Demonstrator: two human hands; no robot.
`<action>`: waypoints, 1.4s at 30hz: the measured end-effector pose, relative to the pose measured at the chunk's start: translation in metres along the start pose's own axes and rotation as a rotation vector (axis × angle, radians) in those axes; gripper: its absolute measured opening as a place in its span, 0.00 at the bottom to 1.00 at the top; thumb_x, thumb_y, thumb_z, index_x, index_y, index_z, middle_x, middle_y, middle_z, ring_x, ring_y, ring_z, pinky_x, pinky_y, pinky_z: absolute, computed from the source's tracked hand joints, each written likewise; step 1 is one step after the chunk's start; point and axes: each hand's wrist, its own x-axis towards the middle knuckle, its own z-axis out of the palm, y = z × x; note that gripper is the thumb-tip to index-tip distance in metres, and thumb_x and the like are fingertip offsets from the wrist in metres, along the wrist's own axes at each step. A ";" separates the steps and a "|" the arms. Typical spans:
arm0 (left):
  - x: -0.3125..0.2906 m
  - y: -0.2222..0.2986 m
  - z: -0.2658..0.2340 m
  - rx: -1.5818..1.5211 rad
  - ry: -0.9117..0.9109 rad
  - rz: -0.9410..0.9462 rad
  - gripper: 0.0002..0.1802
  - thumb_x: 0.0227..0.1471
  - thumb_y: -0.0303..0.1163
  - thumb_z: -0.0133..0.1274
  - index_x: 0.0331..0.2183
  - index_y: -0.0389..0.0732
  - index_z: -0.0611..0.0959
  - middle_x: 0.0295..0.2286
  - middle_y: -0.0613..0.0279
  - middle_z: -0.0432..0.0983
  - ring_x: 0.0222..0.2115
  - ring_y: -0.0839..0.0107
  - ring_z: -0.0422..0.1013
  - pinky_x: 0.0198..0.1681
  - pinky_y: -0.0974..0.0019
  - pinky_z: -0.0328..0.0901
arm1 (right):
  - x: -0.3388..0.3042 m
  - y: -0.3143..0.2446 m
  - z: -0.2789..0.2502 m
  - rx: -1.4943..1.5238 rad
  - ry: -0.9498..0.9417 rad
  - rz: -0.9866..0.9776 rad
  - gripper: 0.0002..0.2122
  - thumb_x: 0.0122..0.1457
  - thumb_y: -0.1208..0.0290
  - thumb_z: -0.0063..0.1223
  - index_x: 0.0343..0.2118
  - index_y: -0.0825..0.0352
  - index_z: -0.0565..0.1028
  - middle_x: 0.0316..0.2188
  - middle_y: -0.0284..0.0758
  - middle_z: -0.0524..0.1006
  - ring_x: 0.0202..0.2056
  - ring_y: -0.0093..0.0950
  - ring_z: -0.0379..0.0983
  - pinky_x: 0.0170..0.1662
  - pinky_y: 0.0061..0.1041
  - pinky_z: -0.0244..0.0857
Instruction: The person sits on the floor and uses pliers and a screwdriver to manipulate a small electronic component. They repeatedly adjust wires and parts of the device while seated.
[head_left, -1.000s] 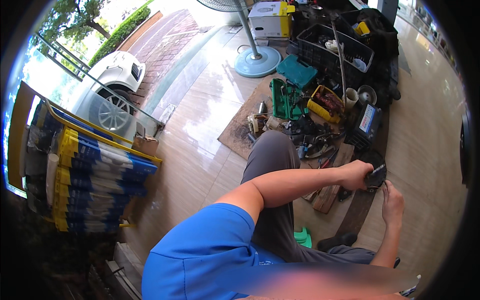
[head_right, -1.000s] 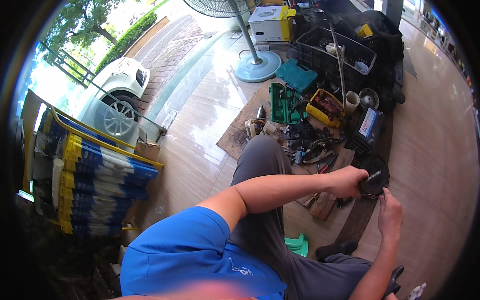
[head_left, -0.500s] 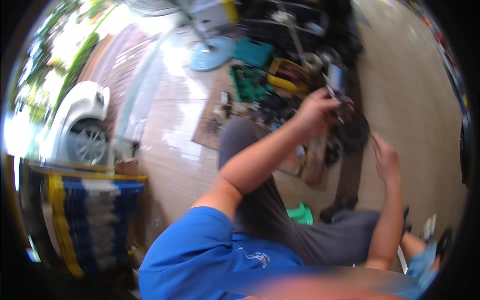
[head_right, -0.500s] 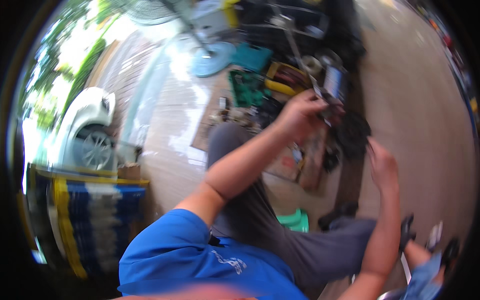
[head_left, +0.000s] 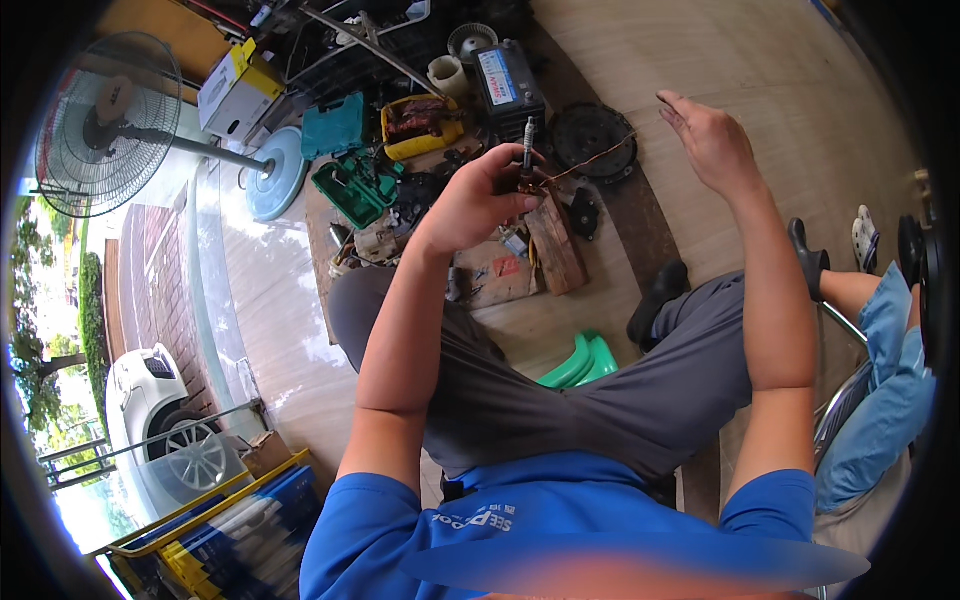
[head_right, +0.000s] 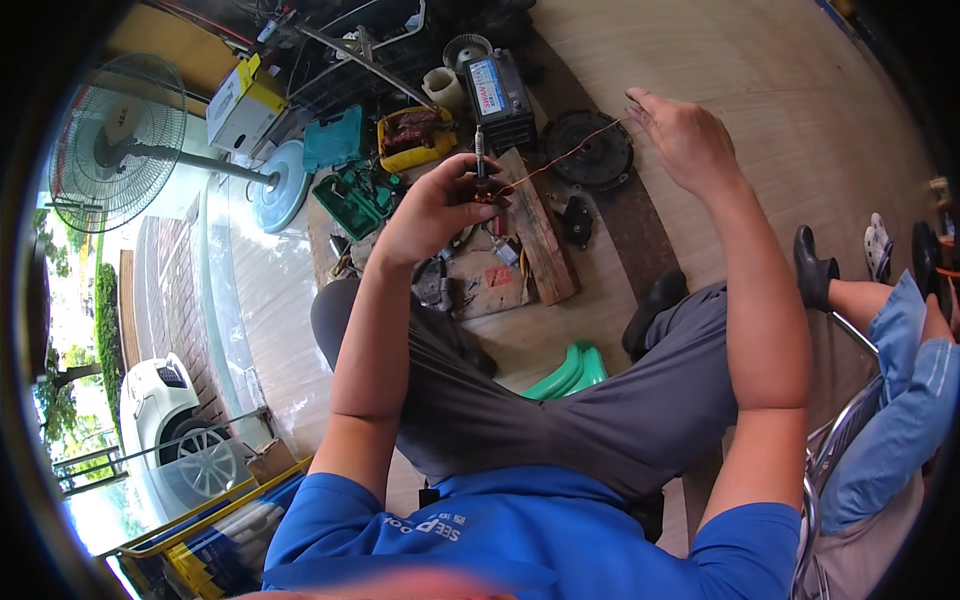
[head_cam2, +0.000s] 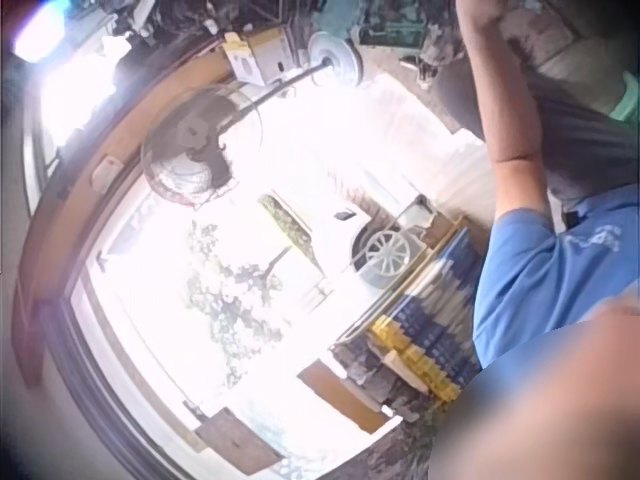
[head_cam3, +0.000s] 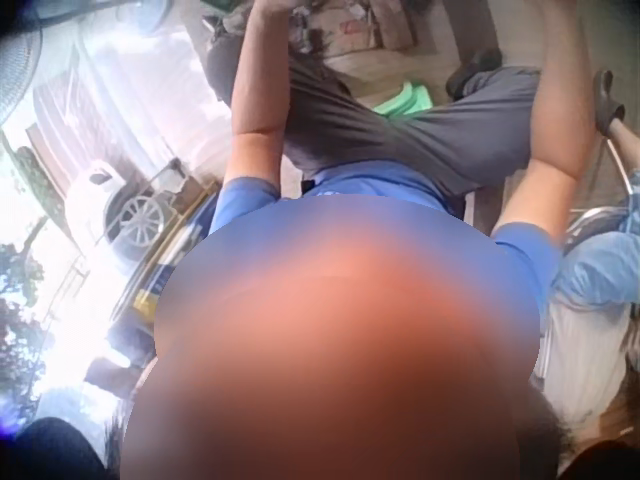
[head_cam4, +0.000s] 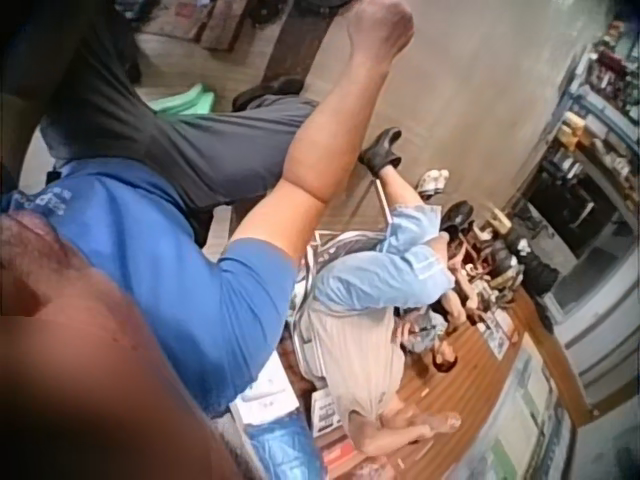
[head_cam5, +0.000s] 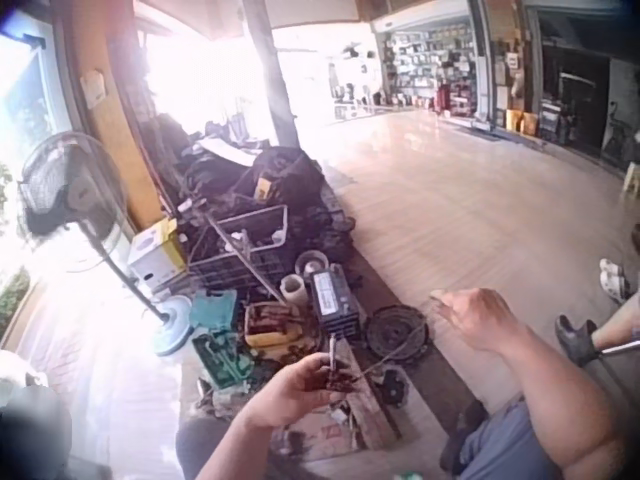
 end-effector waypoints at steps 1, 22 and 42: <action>0.003 -0.003 0.004 0.082 0.087 0.005 0.27 0.53 0.15 0.57 0.54 0.36 0.71 0.44 0.56 0.78 0.46 0.69 0.74 0.50 0.66 0.69 | 0.000 0.000 -0.001 -0.012 0.006 0.014 0.14 0.67 0.61 0.48 0.49 0.62 0.77 0.36 0.47 0.81 0.38 0.48 0.78 0.41 0.42 0.71; -0.004 -0.003 -0.053 -1.034 0.466 0.450 0.14 0.65 0.24 0.39 0.51 0.33 0.68 0.51 0.40 0.71 0.54 0.40 0.68 0.57 0.41 0.68 | -0.018 0.023 0.010 -0.030 -0.097 -0.016 0.14 0.65 0.64 0.51 0.50 0.63 0.77 0.35 0.48 0.80 0.37 0.48 0.77 0.39 0.44 0.70; -0.002 -0.002 -0.057 -1.146 0.345 0.499 0.21 0.67 0.28 0.33 0.57 0.28 0.59 0.58 0.36 0.61 0.59 0.39 0.61 0.62 0.41 0.64 | -0.017 0.047 0.006 -0.122 -0.283 0.246 0.19 0.61 0.59 0.56 0.50 0.66 0.78 0.39 0.50 0.80 0.44 0.47 0.76 0.47 0.42 0.69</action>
